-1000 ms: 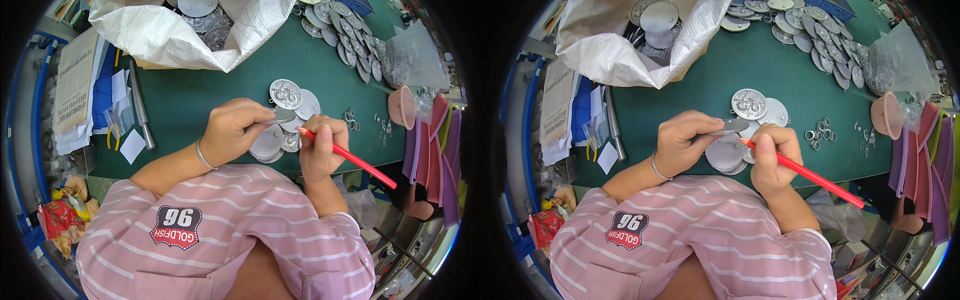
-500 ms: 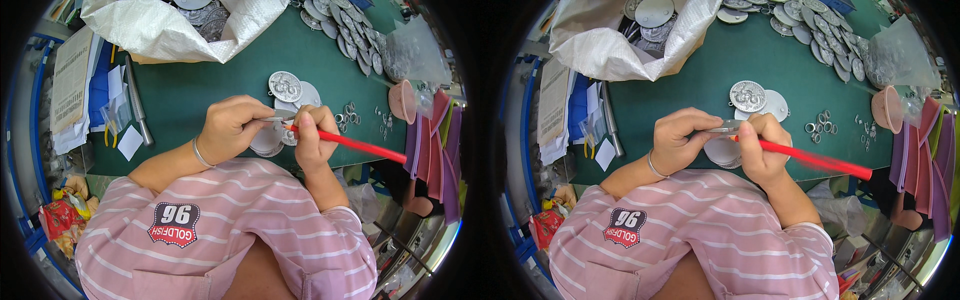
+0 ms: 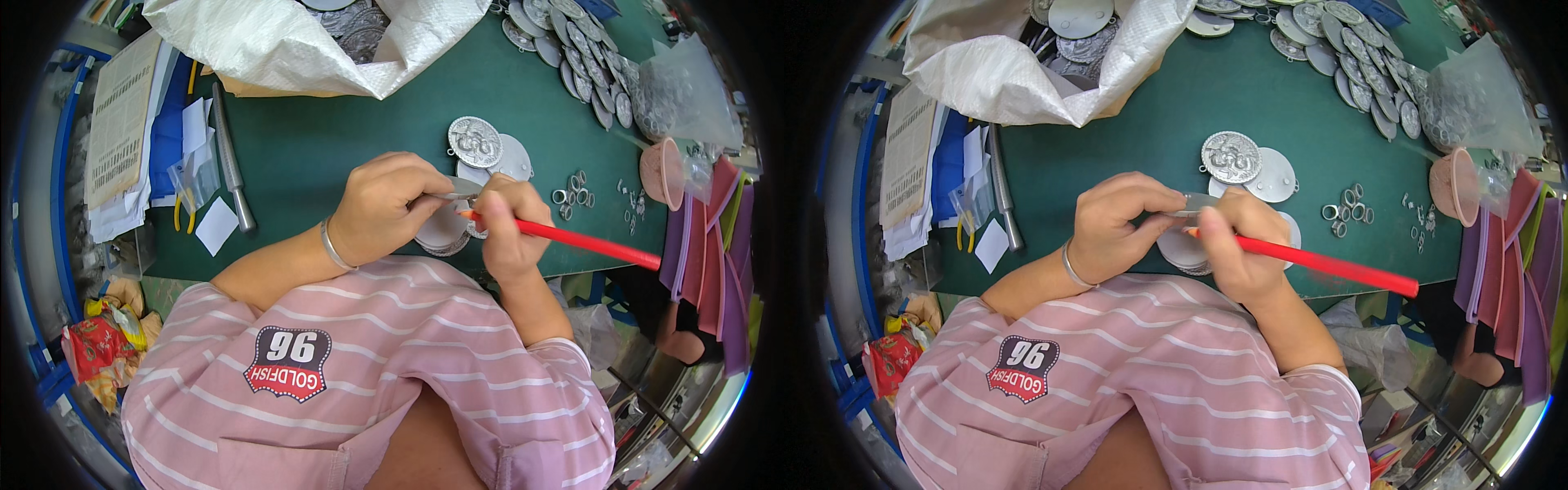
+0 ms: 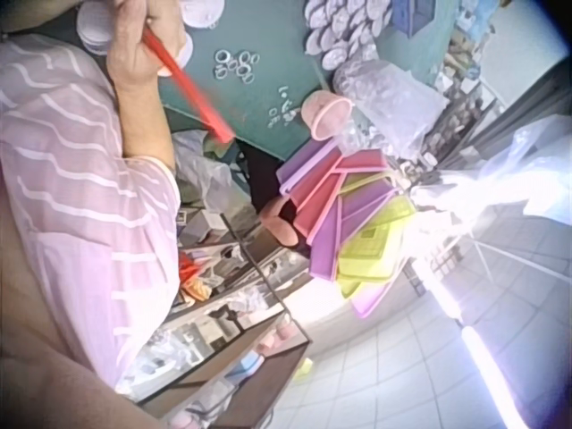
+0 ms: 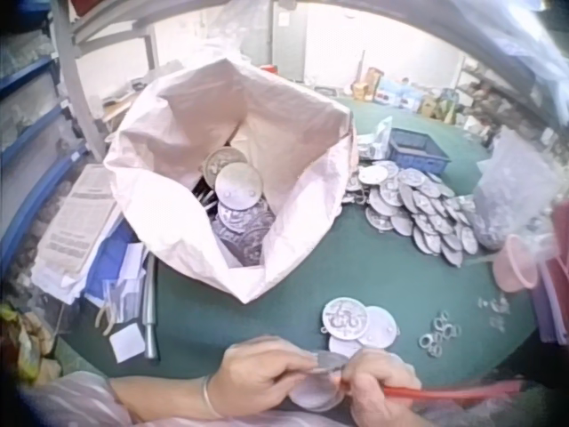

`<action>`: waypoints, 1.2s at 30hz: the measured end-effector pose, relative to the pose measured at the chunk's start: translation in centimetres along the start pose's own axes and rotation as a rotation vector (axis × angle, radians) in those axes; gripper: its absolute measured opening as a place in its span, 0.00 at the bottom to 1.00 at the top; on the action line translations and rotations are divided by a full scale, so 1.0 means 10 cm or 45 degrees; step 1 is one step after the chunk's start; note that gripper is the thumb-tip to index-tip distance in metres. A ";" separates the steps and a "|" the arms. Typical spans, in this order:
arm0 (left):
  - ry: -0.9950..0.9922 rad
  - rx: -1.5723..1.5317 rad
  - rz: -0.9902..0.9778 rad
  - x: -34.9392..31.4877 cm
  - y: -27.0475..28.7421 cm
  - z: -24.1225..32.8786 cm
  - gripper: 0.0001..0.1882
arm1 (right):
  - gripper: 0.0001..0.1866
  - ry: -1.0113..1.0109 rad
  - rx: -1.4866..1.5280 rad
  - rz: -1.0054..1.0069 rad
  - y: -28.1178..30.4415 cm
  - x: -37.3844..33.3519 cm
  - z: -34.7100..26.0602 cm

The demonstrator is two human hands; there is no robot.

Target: The person paints the edges of round silver medallions using a red paintbrush. They pick up each medallion from a pile, apply paint to the rim, and place it back down. The person also handles a large white sack containing more medallions.

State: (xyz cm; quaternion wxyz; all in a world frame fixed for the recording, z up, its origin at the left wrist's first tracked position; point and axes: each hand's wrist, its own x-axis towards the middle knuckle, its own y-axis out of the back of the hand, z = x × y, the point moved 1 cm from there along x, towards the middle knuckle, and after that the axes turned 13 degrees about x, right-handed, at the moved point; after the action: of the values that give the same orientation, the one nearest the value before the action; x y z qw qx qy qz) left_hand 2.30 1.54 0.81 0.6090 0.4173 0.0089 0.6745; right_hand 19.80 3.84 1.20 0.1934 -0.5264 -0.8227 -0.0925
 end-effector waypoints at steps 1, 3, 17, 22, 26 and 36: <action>-0.018 0.015 -0.019 -0.01 0.01 -0.02 0.12 | 0.05 0.165 -0.124 0.020 -0.01 0.05 -0.01; 0.201 -0.167 0.057 -0.08 -0.07 -0.01 0.19 | 0.06 0.384 -0.306 -0.010 0.00 0.17 -0.01; 1.139 -1.436 -0.704 -0.01 -0.04 -0.20 0.32 | 0.13 -0.059 0.950 0.359 0.22 0.04 0.25; 1.192 -1.440 -0.782 0.05 -0.04 -0.11 0.37 | 0.14 -0.133 1.025 0.400 0.23 0.02 0.24; 1.216 -1.411 -0.630 0.06 -0.04 -0.06 0.25 | 0.15 0.000 0.976 0.229 0.27 0.04 0.32; 1.135 -1.303 -0.299 0.10 -0.01 -0.03 0.23 | 0.08 -0.387 1.095 0.588 0.25 0.10 0.13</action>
State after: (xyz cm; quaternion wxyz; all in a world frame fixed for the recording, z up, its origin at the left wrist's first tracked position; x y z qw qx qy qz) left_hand 2.24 2.56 1.11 0.7367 -0.2436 -0.0160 0.6306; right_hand 21.44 6.21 0.29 0.2861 -0.5749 -0.6674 0.3772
